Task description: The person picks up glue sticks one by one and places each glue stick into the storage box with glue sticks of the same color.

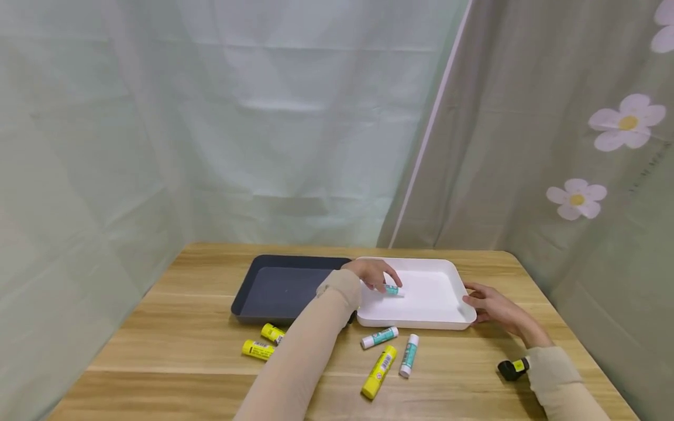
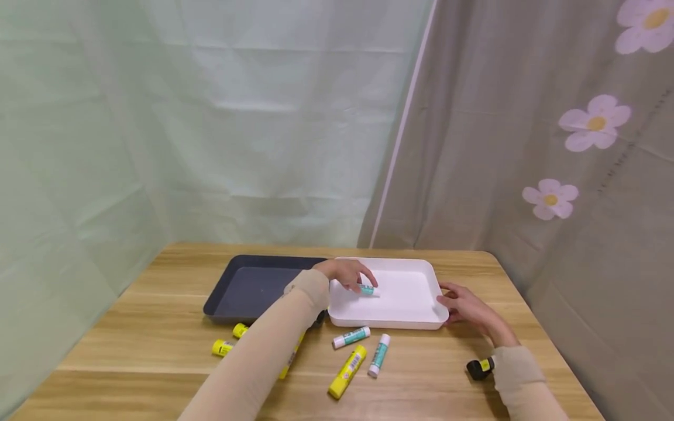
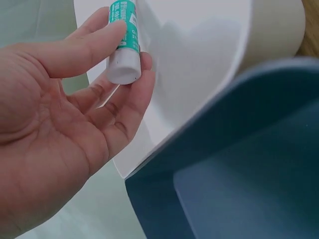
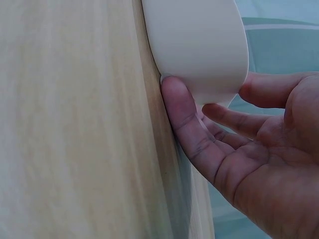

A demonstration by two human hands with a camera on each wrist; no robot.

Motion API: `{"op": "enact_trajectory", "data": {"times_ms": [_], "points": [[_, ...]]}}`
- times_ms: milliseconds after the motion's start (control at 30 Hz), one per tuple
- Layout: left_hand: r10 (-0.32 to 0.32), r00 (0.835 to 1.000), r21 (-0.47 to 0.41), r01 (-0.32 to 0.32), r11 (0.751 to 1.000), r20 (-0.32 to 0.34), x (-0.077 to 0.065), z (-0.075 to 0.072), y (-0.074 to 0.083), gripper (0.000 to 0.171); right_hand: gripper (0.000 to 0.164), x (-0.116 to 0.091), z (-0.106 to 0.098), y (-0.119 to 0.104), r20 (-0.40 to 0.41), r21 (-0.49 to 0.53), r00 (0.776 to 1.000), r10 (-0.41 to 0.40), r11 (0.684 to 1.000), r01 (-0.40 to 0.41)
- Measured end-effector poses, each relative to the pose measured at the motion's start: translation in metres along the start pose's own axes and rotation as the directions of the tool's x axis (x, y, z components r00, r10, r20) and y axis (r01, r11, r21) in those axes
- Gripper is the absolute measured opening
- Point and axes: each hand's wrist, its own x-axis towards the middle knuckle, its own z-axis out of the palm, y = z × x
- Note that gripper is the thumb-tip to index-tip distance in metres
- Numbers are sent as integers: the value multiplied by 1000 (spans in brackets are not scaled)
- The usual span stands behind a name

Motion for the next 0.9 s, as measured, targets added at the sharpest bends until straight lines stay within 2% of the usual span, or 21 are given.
{"op": "enact_trajectory", "data": {"times_ms": [300, 533, 900], "points": [[23, 1000, 65, -21, 998, -18, 0, -2, -3, 43, 72, 8, 2, -3, -5, -13, 1000, 1, 1000, -1], [-15, 999, 74, 19, 997, -45, 0, -2, -8, 43, 69, 11, 4, -5, 2, 6, 1000, 4, 1000, -4], [-12, 994, 140, 26, 990, -104, -6, -3, -9, 41, 69, 9, 3, -9, 17, -14, 1000, -18, 1000, 18]]}}
